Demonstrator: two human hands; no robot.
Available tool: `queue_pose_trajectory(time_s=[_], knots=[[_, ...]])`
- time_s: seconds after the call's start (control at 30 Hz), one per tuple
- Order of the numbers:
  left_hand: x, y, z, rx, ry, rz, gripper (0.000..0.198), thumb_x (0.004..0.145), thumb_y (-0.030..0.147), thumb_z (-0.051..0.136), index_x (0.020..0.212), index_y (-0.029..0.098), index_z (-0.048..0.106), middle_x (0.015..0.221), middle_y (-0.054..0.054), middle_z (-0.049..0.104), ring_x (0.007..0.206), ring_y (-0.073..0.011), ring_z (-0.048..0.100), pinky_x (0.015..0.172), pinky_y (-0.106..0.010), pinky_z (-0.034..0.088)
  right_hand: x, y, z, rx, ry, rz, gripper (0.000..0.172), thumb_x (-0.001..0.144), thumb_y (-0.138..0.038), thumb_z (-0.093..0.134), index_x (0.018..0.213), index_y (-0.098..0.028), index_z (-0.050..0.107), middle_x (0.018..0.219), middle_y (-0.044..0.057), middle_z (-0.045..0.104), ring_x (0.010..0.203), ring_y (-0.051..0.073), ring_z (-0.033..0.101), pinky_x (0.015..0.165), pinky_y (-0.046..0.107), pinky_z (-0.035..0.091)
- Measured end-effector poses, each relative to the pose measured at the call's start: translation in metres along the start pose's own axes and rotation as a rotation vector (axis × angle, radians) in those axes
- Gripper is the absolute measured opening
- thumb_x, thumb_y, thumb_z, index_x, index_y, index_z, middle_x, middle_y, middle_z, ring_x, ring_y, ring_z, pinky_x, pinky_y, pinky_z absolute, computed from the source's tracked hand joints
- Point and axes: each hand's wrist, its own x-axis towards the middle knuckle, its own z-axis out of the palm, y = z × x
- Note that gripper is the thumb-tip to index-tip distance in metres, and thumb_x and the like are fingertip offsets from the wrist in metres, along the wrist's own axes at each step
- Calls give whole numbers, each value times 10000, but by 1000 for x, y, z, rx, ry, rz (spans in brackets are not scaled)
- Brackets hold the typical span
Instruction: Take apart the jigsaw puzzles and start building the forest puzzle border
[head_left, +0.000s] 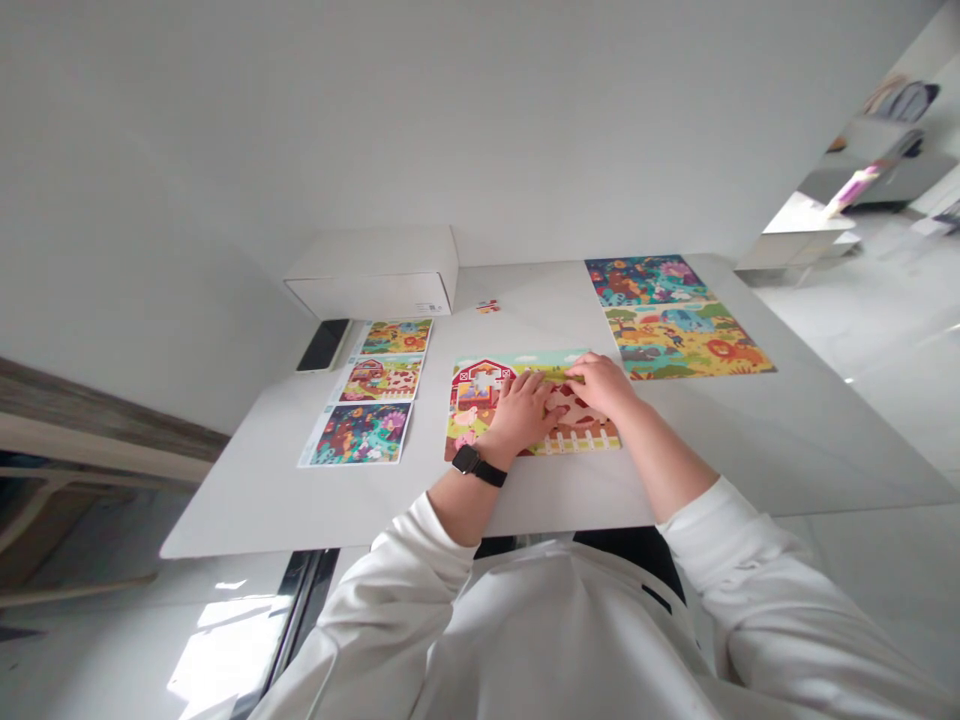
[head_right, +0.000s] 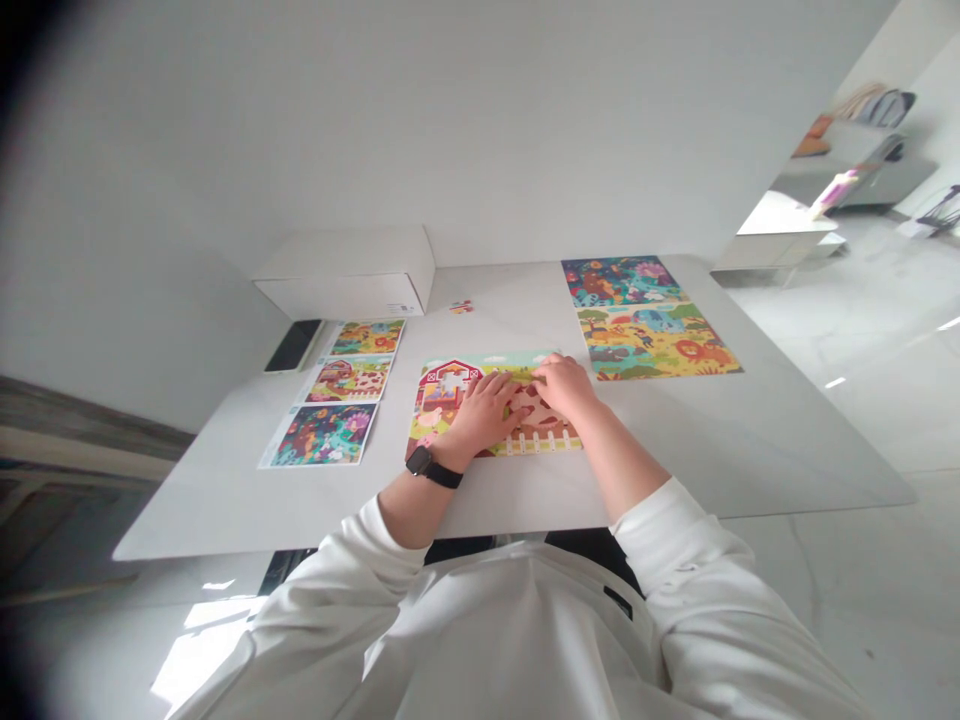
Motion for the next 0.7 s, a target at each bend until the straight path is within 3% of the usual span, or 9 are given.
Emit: queue_pose_trajectory(time_s=[0.47,0.6,0.7], knots=[[8,-6,-4,11,-43,24,501,1024,498,624,1454,242,650,1619,-121,569,1537,-335,475,1303,-553,341,-6,-9,0,-52,-7,9,297,993,-321,667,1236,-241,818,1364,124,719,1197,311,651,1092,431,505],[28,-30,-23,-66,-68,65,500,1009,397,635,1489,255,630,1502,-105,665,1371,-273,635,1210,-435,474,-7,-9,0,-54,-8,12,303,1008,-372,661,1238,-249,815,1380,121,713,1213,310,646,1073,421,512],[52,-58,-45,-41,17,-24,480,1004,389,641,1454,223,657,1467,-109,687,1365,-277,636,1214,-426,471,-8,-12,0,-55,4,34,305,1002,-378,667,1241,-257,814,1370,116,717,1226,314,640,1049,420,521]])
